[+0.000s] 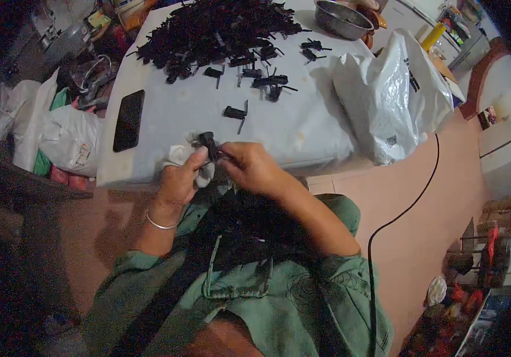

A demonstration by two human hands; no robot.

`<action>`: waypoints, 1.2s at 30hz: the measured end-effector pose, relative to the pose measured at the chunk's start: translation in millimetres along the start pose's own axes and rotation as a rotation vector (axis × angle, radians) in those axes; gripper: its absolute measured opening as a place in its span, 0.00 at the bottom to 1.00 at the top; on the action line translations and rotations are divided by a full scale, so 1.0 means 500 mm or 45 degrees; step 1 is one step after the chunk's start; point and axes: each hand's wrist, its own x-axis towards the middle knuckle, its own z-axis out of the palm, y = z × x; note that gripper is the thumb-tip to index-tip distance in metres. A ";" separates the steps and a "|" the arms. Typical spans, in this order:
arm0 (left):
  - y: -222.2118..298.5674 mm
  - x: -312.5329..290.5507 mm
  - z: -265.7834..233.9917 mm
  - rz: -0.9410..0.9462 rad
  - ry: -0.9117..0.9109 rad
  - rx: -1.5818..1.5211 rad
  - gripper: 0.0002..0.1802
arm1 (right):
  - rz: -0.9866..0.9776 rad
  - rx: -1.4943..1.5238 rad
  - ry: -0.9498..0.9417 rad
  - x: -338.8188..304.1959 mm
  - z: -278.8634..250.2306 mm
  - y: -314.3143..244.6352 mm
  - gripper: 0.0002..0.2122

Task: Wiping down small black plastic components with a cloth at a workstation.

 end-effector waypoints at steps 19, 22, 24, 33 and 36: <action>0.030 -0.034 0.080 0.319 -0.155 0.388 0.11 | 0.213 0.237 0.380 -0.042 -0.001 -0.034 0.10; 0.014 -0.026 0.074 0.275 -0.087 0.401 0.08 | 0.194 0.226 0.219 -0.045 -0.013 -0.054 0.12; 0.007 -0.024 0.069 0.351 -0.007 0.405 0.07 | 0.226 0.167 0.053 -0.051 -0.014 -0.058 0.13; 0.018 -0.030 0.087 0.736 -0.052 1.279 0.14 | 0.309 0.621 0.243 -0.064 0.054 -0.004 0.14; 0.001 -0.029 0.081 0.882 0.051 1.024 0.07 | 0.456 0.623 0.053 -0.063 0.033 -0.022 0.12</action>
